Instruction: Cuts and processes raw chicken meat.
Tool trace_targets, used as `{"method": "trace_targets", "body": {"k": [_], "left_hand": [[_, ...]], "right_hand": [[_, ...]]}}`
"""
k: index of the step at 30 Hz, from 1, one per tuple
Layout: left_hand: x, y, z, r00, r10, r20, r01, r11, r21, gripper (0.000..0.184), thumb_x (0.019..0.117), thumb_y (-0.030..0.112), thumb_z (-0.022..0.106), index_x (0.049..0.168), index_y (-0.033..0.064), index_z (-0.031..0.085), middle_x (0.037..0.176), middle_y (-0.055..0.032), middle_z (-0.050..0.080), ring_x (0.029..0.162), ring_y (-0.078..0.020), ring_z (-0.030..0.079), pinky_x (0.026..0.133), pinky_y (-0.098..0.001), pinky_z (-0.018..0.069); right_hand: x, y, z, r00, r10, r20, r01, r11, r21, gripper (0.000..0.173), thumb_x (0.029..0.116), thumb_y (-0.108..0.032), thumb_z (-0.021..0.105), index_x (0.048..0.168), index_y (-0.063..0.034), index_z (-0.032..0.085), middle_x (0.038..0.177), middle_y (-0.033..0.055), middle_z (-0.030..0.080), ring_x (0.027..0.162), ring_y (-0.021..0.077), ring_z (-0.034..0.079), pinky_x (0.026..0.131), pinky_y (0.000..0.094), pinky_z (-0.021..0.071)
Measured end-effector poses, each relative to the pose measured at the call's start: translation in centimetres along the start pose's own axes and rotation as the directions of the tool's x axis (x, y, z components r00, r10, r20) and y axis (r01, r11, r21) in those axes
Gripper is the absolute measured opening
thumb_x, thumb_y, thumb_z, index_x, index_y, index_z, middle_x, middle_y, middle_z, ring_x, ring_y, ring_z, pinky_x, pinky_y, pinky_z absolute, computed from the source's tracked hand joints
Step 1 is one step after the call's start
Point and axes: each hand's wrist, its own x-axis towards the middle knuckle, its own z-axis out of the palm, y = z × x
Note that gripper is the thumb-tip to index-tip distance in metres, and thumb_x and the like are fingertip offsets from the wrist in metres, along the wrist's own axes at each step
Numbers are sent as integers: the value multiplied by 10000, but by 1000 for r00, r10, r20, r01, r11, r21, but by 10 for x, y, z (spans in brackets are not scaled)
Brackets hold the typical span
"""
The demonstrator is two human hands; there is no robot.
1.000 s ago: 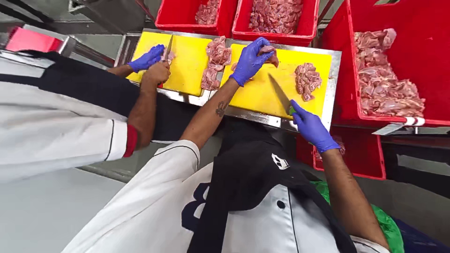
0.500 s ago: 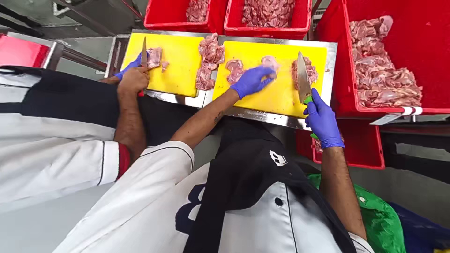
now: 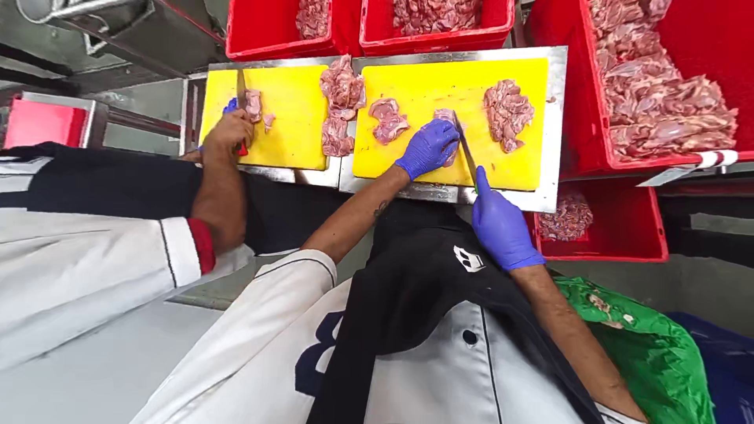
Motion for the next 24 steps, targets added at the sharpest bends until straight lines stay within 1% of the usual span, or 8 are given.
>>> {"method": "trace_targets", "body": {"k": [5, 8, 10, 13, 15, 18, 22, 24], "left_hand": [[-1, -3, 3, 1000, -20, -5, 20, 1000, 22, 213, 990, 182, 598, 1057, 58, 758, 1105, -121, 733, 1155, -284, 666, 1038, -413, 525], [-1, -7, 3, 1000, -21, -7, 22, 999, 44, 210, 951, 137, 608, 1054, 20, 749, 1120, -151, 734, 1156, -305, 674, 1038, -421, 528], [-2, -8, 1, 999, -43, -4, 43, 998, 51, 215, 937, 141, 626, 1053, 3, 742, 1139, -168, 725, 1170, -317, 668, 1039, -440, 528], [-1, -7, 0, 999, -34, -11, 34, 998, 57, 214, 978, 173, 600, 1062, 50, 754, 1132, -133, 734, 1169, -294, 669, 1030, -425, 535], [-1, -7, -1, 998, -58, 6, 57, 997, 49, 230, 993, 203, 594, 1086, 79, 764, 1143, -107, 741, 1181, -278, 665, 1041, -416, 529], [-2, -6, -4, 994, -99, 35, 99, 995, 25, 229, 990, 224, 599, 1078, 92, 764, 1139, -96, 742, 1180, -276, 664, 1028, -428, 534], [20, -19, -23, 971, -229, -70, 208, 950, -232, 209, 979, 167, 630, 1080, 37, 759, 1067, -110, 752, 1042, -212, 713, 969, -400, 574], [38, -36, -32, 970, -244, -6, 235, 942, -240, 311, 994, 140, 585, 1267, 35, 688, 1195, -120, 724, 1136, -231, 683, 1038, -410, 535]], "right_hand": [[29, -13, 2, 997, 34, 66, -33, 999, -12, 607, 1066, -197, 350, 1651, -223, 190, 994, 202, 686, 849, 410, 702, 697, 586, 558], [88, -27, 0, 999, -25, -43, 29, 996, 89, 622, 1046, -162, 448, 1630, -227, 244, 858, 205, 684, 743, 427, 689, 594, 607, 540], [105, -33, -4, 995, -51, -89, 63, 988, 142, 596, 1053, -171, 485, 1612, -204, 281, 850, 211, 684, 718, 436, 685, 566, 610, 538], [80, -19, 2, 999, -31, -38, 34, 996, 87, 600, 1064, -186, 414, 1635, -246, 241, 863, 201, 694, 753, 427, 693, 616, 615, 541], [28, 2, 9, 999, -2, 42, 1, 999, 34, 580, 1079, -220, 343, 1645, -259, 226, 928, 202, 702, 821, 426, 701, 686, 615, 546], [-38, 30, 13, 997, -4, 75, 5, 1000, -3, 553, 1091, -255, 312, 1642, -244, 262, 917, 175, 710, 792, 396, 706, 666, 584, 558], [-16, 60, -2, 999, -48, 15, 47, 998, 43, 533, 1095, -292, 325, 1627, -271, 311, 899, 194, 712, 778, 407, 697, 684, 620, 544], [15, 73, -17, 999, 20, -41, -16, 996, 88, 522, 1101, -295, 332, 1622, -277, 325, 976, 243, 713, 862, 451, 696, 762, 668, 523]]}}
